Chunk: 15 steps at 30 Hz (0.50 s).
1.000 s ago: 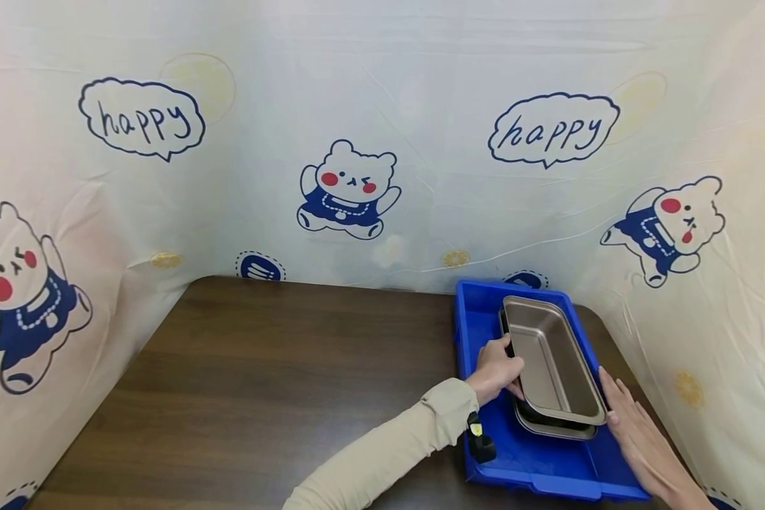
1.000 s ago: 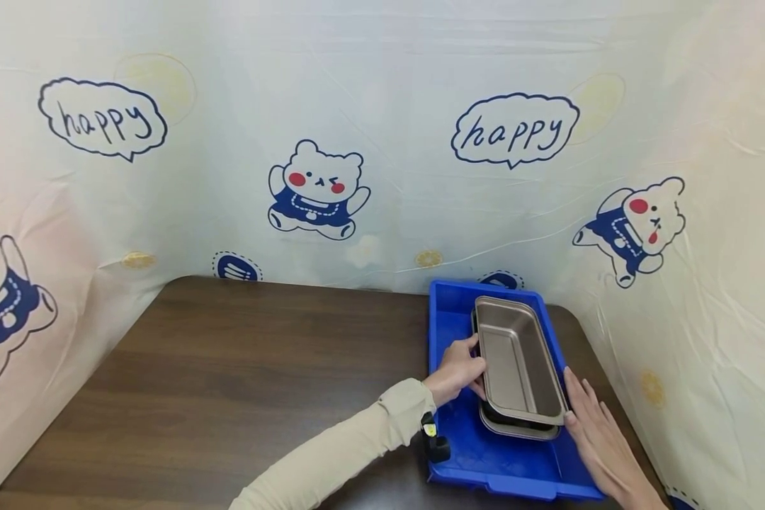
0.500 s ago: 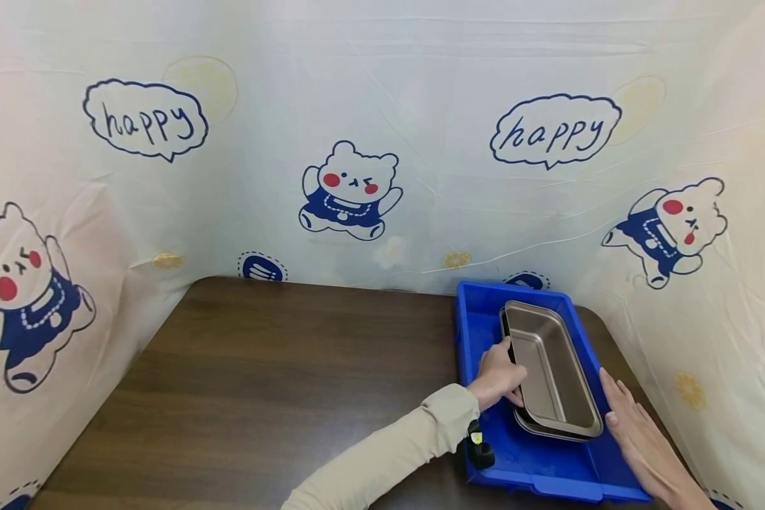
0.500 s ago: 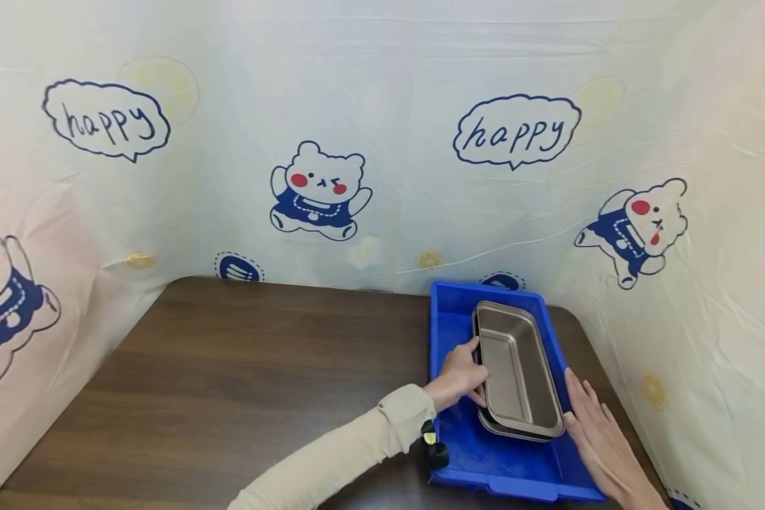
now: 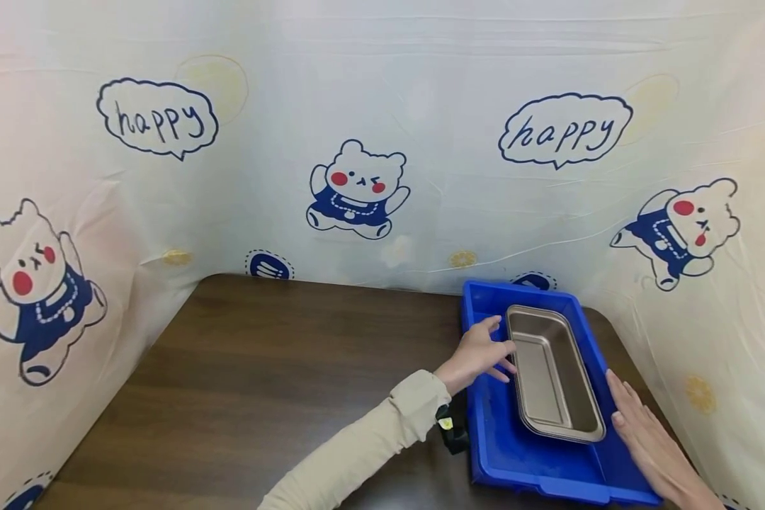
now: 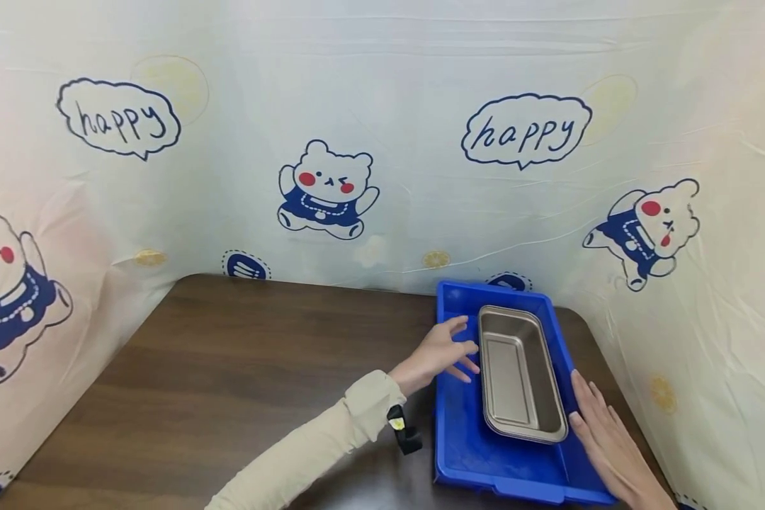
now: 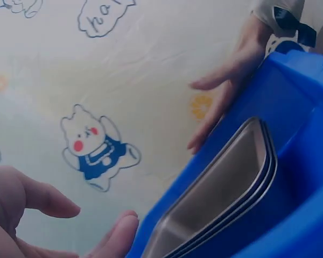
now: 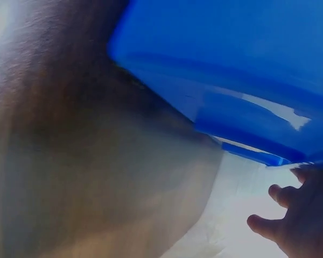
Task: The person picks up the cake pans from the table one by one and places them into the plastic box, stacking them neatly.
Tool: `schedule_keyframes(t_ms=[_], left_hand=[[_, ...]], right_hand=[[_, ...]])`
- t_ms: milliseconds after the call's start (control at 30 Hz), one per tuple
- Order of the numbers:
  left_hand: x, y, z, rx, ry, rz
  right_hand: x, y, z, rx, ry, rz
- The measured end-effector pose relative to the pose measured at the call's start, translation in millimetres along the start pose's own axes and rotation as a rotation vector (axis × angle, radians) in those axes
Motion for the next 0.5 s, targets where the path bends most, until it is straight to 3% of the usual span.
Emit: schedule_keyframes(t_ms=[133, 367, 500], left_hand=[[8.4, 22.2, 4.4, -0.017, -0.103, -0.079], [18.1, 78.0, 20.0, 0.072, -0.294, -0.502], [21.8, 120.0, 31.3, 0.127, -0.357, -0.636]], right_hand=[[1, 7, -4.0, 0.017, -0.003, -0.015], [9, 23, -20.7, 0.087, 0.054, 0.013], [16, 29, -25.7, 0.101, 0.080, 0.078]])
Point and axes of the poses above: each hand's wrist, its own z-axis away from the middle knuckle, its own y-axis out of the back of the hand, x = y × z, the point moved 5 cm from there along -z, towards the middle knuckle, and after that the axes turned 6 degrees about -y, right-handed, at the moved point
